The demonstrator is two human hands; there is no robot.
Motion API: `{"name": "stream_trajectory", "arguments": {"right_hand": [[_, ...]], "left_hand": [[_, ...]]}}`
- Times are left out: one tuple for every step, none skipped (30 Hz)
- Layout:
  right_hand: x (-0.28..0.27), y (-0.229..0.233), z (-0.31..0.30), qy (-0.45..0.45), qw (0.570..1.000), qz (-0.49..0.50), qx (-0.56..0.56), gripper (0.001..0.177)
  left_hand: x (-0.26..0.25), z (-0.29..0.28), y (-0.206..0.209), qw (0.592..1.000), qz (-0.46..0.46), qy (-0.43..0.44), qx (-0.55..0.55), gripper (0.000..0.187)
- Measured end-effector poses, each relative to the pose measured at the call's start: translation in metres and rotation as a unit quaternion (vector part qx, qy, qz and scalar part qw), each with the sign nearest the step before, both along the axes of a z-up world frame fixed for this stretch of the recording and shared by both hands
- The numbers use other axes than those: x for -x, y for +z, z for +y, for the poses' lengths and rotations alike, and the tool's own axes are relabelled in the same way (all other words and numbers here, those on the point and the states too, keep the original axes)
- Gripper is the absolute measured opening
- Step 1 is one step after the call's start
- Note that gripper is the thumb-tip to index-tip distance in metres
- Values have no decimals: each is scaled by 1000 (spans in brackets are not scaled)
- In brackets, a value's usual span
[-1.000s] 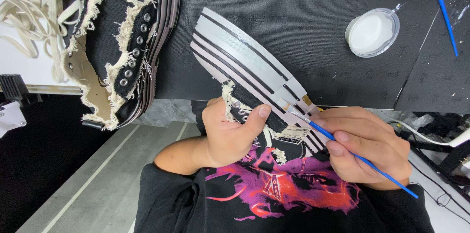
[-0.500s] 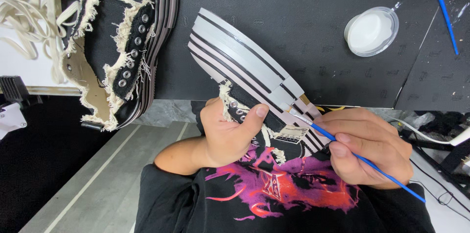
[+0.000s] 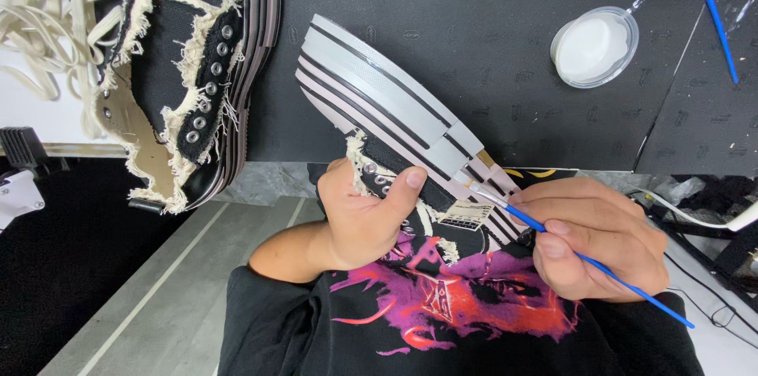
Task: The person paints the white rubber sole of a distressed black high-top sneaker with white paint using a small blue brush. They hold the shoe in their left hand and carefully apply paint to the side and bottom edges of the sole, occasionally dipping the brush into a small container of white paint.
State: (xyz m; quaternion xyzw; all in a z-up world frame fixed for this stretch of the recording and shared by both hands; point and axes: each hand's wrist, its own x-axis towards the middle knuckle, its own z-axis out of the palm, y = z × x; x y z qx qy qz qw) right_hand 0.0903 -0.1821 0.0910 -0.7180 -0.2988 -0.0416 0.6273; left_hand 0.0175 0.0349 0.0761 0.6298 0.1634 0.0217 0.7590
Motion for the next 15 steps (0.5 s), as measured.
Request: {"name": "stream_trajectory", "arguments": {"right_hand": [[-2, 4, -4, 25, 999, 7, 19, 12], [-3, 6, -7, 51, 998, 14, 38, 12], [-3, 6, -8, 49, 998, 15, 37, 12], [-3, 5, -9, 48, 998, 15, 37, 12], [-2, 4, -9, 47, 998, 16, 37, 12], [0, 2, -9, 27, 999, 12, 23, 12], [3, -1, -7, 6, 1000, 9, 10, 11], [5, -3, -5, -14, 1000, 6, -3, 11], [6, -2, -6, -14, 1000, 11, 4, 11], [6, -1, -7, -14, 1000, 16, 11, 10], [6, 0, -6, -14, 1000, 22, 18, 10], [5, 1, -6, -4, 1000, 17, 13, 11], [3, 1, -5, 6, 1000, 12, 9, 12], [1, 2, -4, 16, 1000, 8, 4, 13], [-1, 6, -5, 30, 999, 12, 19, 13]], "left_hand": [[0, 0, 0, 1000, -3, 1, 0, 10], [0, 0, 0, 1000, -2, 1, -1, 10], [0, 0, 0, 1000, -1, 1, -1, 10], [0, 0, 0, 1000, 0, 1, -1, 10], [0, 0, 0, 1000, 1, 1, -4, 10], [1, 0, 0, 1000, 2, 2, -8, 10], [1, 0, 0, 1000, 3, 2, -11, 10], [1, 0, 0, 1000, 4, 2, -9, 10], [1, 0, 0, 1000, 6, 3, -7, 10], [1, 0, 0, 1000, 8, 4, -5, 10], [1, 0, 0, 1000, 8, 3, -2, 10], [1, 0, 0, 1000, 8, 3, 2, 10], [1, 0, 1, 1000, 8, 2, 5, 11], [0, 0, 1, 1000, 6, 1, 0, 10], [0, 0, 1, 1000, 5, 0, -5, 10]]}}
